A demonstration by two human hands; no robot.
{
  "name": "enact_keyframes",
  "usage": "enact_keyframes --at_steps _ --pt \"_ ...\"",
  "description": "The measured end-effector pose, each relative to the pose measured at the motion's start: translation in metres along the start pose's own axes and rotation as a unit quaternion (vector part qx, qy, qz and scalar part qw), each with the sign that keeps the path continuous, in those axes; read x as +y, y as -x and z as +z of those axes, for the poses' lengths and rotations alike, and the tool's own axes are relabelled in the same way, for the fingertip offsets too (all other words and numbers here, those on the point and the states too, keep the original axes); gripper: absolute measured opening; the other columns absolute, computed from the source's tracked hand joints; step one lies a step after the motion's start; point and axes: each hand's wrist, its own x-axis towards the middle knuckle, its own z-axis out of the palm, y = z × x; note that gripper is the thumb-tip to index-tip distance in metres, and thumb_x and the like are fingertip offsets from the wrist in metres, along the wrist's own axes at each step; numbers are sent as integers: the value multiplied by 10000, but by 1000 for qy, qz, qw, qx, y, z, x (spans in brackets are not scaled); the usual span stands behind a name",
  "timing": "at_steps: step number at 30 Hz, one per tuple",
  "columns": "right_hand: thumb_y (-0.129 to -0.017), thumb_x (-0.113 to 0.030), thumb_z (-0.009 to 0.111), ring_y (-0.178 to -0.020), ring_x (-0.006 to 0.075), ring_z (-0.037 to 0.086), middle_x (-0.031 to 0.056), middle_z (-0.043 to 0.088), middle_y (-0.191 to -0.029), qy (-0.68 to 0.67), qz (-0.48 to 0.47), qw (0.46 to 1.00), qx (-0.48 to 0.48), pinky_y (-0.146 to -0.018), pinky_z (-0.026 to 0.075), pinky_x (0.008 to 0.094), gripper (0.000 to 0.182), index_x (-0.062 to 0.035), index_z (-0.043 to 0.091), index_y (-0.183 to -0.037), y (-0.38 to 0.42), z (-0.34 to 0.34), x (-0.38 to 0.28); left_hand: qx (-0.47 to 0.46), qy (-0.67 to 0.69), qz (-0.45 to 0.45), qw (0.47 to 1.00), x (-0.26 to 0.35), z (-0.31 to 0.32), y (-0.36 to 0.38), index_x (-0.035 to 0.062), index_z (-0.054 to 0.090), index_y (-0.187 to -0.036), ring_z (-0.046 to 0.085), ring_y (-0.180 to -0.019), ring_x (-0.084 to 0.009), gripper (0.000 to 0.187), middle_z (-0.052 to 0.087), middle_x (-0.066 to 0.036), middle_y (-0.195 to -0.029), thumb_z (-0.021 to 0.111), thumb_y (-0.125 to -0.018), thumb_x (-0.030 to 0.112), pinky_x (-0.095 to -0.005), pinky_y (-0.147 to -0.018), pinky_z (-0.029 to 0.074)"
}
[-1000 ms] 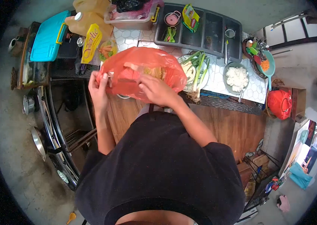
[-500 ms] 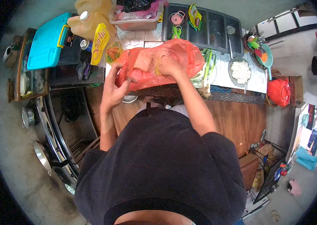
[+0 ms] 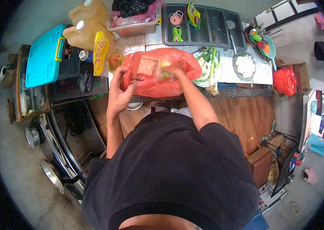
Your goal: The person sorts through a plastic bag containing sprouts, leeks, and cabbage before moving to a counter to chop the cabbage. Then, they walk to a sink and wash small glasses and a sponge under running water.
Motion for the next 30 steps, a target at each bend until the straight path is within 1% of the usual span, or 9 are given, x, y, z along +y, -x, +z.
enact_keyframes --at_steps 2,3,5,11,14,16,24,28,30 --pt "-646 -349 817 -984 233 637 139 654 -1120 -287 106 950 -54 -861 515 338 625 -18 634 -1143 2 -17 -8 8 -9 -2 1000 -1 -4 -4 0 473 -1077 614 -922 -128 301 647 -100 -952 498 -785 -70 -248 -805 460" --pt "-646 -349 817 -984 233 637 139 654 -1120 -289 107 950 -52 -861 515 338 625 -18 634 -1143 15 -36 -18 16 -2 3 1000 0 -5 -5 -2 472 -1089 617 -921 -131 313 641 -102 -960 497 -785 -72 -248 -807 461" --pt "-673 -285 801 -965 211 630 118 646 -1134 -198 -75 977 -35 -849 509 332 606 -21 612 -1185 43 -77 -41 21 5 11 1000 1 -7 -8 -4 470 -1101 620 -920 -134 325 636 -105 -969 496 -785 -73 -248 -809 462" --pt "-649 -298 791 -1067 253 611 148 637 -1160 -54 -149 987 2 -920 469 350 629 -23 603 -1182 81 -108 -62 17 35 2 999 -2 -11 -4 -7 478 -1104 625 -918 -147 334 630 -106 -982 509 -776 -66 -255 -812 466" --pt "-638 -316 786 -1076 298 605 185 633 -1143 27 -194 981 -6 -933 465 373 672 -21 579 -1205 87 -111 -61 20 -48 58 997 -5 -17 -2 3 493 -1097 607 -872 -135 331 620 -89 -965 531 -772 -44 -252 -796 464" --pt "-628 -322 786 -1096 309 593 213 609 -1175 73 -198 966 -150 -938 461 380 710 -5 558 -1220 100 -112 -65 41 -53 -5 998 -2 -18 1 10 503 -1099 573 -836 -129 347 602 -83 -959 546 -758 -33 -254 -776 460" --pt "-625 -264 789 -1185 325 513 224 531 -1266 128 -325 908 -231 -1015 404 382 768 -6 502 -1289 101 -36 -76 20 -80 6 997 -10 -16 -1 -7 509 -1108 568 -843 -177 380 574 -118 -953 550 -731 -36 -272 -753 463" --pt "-669 -224 784 -1210 322 498 210 530 -1274 17 -349 925 -151 -1027 401 376 748 -34 474 -1322 61 20 -43 5 -178 46 983 -18 -16 2 -15 520 -1087 580 -860 -229 365 570 -146 -968 552 -724 -37 -278 -732 466" --pt "-713 -207 769 -1209 319 503 204 530 -1279 -5 -339 934 -111 -1027 403 374 725 -58 450 -1347 55 23 -38 20 -152 32 988 -13 -14 9 -12 523 -1067 581 -791 -180 339 570 -111 -926 534 -730 -49 -279 -684 472"
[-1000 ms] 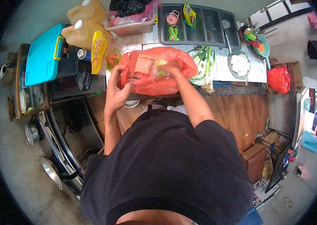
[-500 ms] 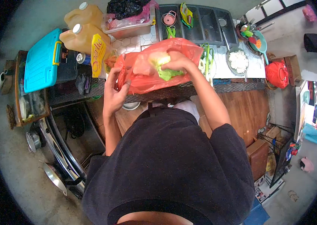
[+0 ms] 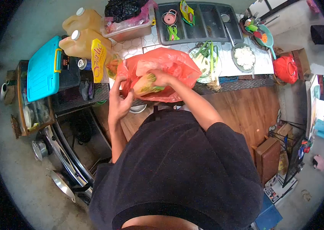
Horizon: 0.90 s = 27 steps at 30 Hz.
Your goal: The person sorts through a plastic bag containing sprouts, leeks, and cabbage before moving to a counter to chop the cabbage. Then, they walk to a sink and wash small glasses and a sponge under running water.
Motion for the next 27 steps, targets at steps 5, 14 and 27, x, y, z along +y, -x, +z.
enact_keyframes --at_steps 5,14,27 --pt "-755 -193 717 -1147 322 551 188 570 -1234 57 89 991 -82 -986 436 374 656 -87 452 -1345 40 -42 -8 27 110 -58 992 11 -11 14 30 488 -1083 515 -674 -51 327 552 -29 -860 508 -770 -62 -215 -576 433" --pt "-876 -282 553 -1027 263 613 144 642 -1143 96 216 971 -22 -872 477 377 430 -115 560 -1272 30 -53 6 13 125 -25 992 8 3 7 44 487 -1083 502 -767 -55 309 550 -5 -902 553 -797 -50 -208 -645 419" --pt "-888 -247 515 -1100 345 587 179 601 -1208 226 82 970 -30 -903 476 421 401 -134 548 -1271 -59 -38 51 45 71 47 995 -1 -5 -17 26 497 -1059 503 -806 -83 310 553 -41 -957 551 -765 -57 -224 -668 424"
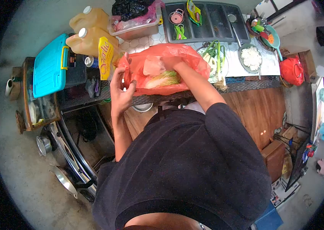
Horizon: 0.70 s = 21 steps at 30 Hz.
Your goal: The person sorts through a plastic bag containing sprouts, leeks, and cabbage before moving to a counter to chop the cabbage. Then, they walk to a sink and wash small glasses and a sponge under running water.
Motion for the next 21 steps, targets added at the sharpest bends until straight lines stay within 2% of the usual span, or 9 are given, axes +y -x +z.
enact_keyframes --at_steps 3,5,6,8,13,16,19,21 --pt "-868 -217 524 -1050 355 604 196 594 -1201 53 11 998 -31 -888 479 443 374 -139 574 -1230 28 -16 -4 14 61 -27 998 6 -2 3 32 501 -1062 507 -799 -85 312 555 -41 -959 556 -766 -51 -226 -657 429" --pt "-879 -220 507 -980 363 627 202 609 -1152 -29 -3 999 16 -857 488 457 379 -166 555 -1251 31 -12 4 9 52 -62 997 8 -4 5 36 508 -1072 512 -805 -84 319 565 -43 -952 556 -767 -48 -227 -650 437" --pt "-879 -220 507 -980 363 627 202 609 -1152 -29 -1 999 17 -857 488 457 379 -166 555 -1251 27 -10 5 8 53 -62 997 9 -5 7 36 508 -1072 512 -805 -84 319 565 -43 -952 556 -767 -48 -227 -650 437" --pt "-891 -238 494 -970 356 631 182 632 -1091 -36 28 995 90 -857 489 449 384 -175 533 -1267 19 -12 3 -10 -6 -68 998 10 -5 11 36 515 -1078 529 -776 -82 323 576 -48 -945 553 -768 -47 -230 -645 446" --pt "-882 -236 507 -993 362 621 187 625 -1108 -57 53 995 67 -875 482 449 390 -158 535 -1262 -3 -31 -17 -26 9 -96 995 17 -4 25 25 518 -1072 559 -714 -83 311 585 -46 -911 556 -771 -42 -234 -646 458" --pt "-875 -234 516 -1010 367 615 191 620 -1122 -73 69 994 53 -888 476 449 394 -145 536 -1259 5 -33 -22 -27 11 -81 996 17 -5 29 21 520 -1075 567 -742 -82 312 591 -50 -905 555 -772 -42 -235 -657 463" --pt "-868 -232 526 -1027 371 608 194 615 -1135 -86 86 992 38 -901 471 449 400 -133 538 -1255 13 -40 -28 -32 15 -103 994 20 -6 29 17 517 -1078 570 -764 -90 318 592 -60 -901 558 -768 -41 -245 -678 466" --pt "-864 -231 532 -1038 374 603 197 611 -1144 -95 95 991 27 -910 467 449 404 -124 539 -1253 10 -49 -29 -45 -21 -78 996 18 -8 28 11 521 -1073 567 -785 -100 311 594 -72 -898 561 -768 -33 -257 -708 468"
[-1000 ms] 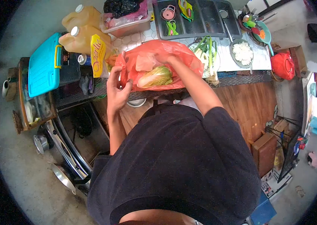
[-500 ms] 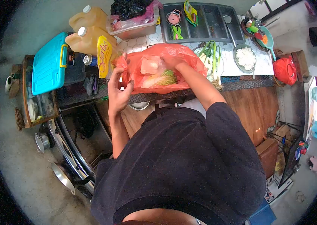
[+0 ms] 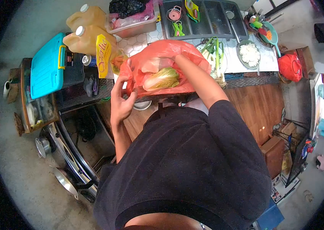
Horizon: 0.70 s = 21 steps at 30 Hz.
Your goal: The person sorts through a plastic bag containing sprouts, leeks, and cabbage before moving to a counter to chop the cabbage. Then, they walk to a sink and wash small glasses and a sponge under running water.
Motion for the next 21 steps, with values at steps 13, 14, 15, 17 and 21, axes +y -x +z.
enact_keyframes --at_steps 13,14,15,17,21 --pt "-771 -226 658 -1096 384 570 236 506 -1283 105 -149 983 -11 -914 482 434 619 -53 424 -1317 90 71 31 -7 -4 -18 1000 -14 6 23 -4 536 -1078 581 -777 -189 367 590 -130 -922 572 -713 -21 -293 -715 471" --pt "-716 -193 718 -1121 388 548 254 476 -1306 148 -61 985 -57 -907 488 427 695 -29 401 -1313 97 72 22 -4 -13 -6 1000 -16 6 22 -4 536 -1079 582 -783 -198 368 589 -132 -931 573 -713 -19 -294 -714 470" --pt "-690 -179 730 -1135 373 541 257 458 -1312 151 -49 986 -57 -937 473 420 650 -34 438 -1253 108 67 11 -2 -22 6 1000 -18 5 22 -4 537 -1080 582 -788 -208 369 587 -133 -941 573 -713 -17 -296 -712 470" --pt "-685 -187 736 -1120 372 549 256 481 -1280 165 -111 980 -19 -932 474 422 642 -36 446 -1237 103 86 31 0 -26 11 1000 -22 4 22 -4 538 -1080 582 -794 -214 369 587 -136 -947 573 -713 -19 -297 -708 469" --pt "-679 -212 751 -1062 393 573 260 535 -1198 164 -196 966 47 -904 473 441 659 -30 431 -1225 106 88 43 7 -44 34 998 -28 5 22 -3 539 -1073 580 -803 -215 350 581 -135 -960 574 -724 -20 -296 -688 470"
